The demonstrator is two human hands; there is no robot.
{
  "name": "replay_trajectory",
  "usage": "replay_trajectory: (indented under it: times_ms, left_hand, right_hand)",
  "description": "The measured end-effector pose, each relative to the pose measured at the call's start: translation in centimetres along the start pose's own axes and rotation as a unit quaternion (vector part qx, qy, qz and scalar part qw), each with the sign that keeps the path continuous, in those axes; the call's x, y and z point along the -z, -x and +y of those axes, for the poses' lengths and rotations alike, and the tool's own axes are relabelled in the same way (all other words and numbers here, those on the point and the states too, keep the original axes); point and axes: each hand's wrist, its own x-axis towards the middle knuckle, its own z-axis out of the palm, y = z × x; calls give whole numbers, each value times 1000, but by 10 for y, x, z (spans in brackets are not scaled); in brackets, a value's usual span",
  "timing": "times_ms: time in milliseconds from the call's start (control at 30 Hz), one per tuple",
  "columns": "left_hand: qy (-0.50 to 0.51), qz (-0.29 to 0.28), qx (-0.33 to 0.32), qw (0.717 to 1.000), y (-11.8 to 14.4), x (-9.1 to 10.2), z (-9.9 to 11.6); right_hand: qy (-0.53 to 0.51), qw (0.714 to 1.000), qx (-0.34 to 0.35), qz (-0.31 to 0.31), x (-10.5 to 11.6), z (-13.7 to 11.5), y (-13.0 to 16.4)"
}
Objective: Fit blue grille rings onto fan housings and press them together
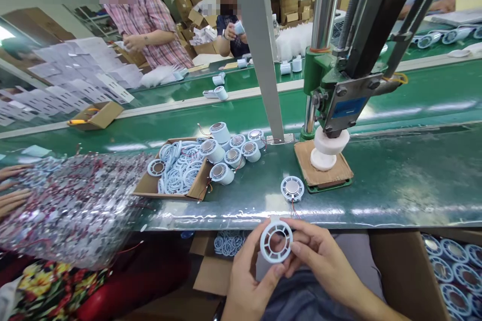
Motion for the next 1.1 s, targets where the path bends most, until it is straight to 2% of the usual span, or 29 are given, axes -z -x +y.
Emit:
replay_trajectory:
  times_ms: [200,300,500,667,800,867,967,1100]
  left_hand:
    - [-4,-47,-41,998,-4,11,-6]
    - [24,-51,-45,997,-6,12,-10]
    - [38,-101,-34,994,-11,13,-12]
    - [76,-109,1,991,-11,11,-11]
    - [78,-98,-7,992,-9,11,-13]
    - [56,-90,-20,994,-7,13,-14]
    - [-28,-66,-64,995,-4,19,-16]
    - [-144,-30,-148,978,-1,25,-15]
  right_hand:
    - [-71,996,12,-44,2,0,3]
    - [-83,996,-2,-41,1,-2,4]
    - [-85,996,-13,-28,1,-4,6]
    - [-81,996,-15,-37,1,-5,6]
    - [-83,995,-7,-45,2,-3,5]
    - [-76,996,-2,-48,3,-2,5]
    - [-57,997,-4,-46,4,-1,5]
    - [-50,998,-1,-44,5,-1,7]
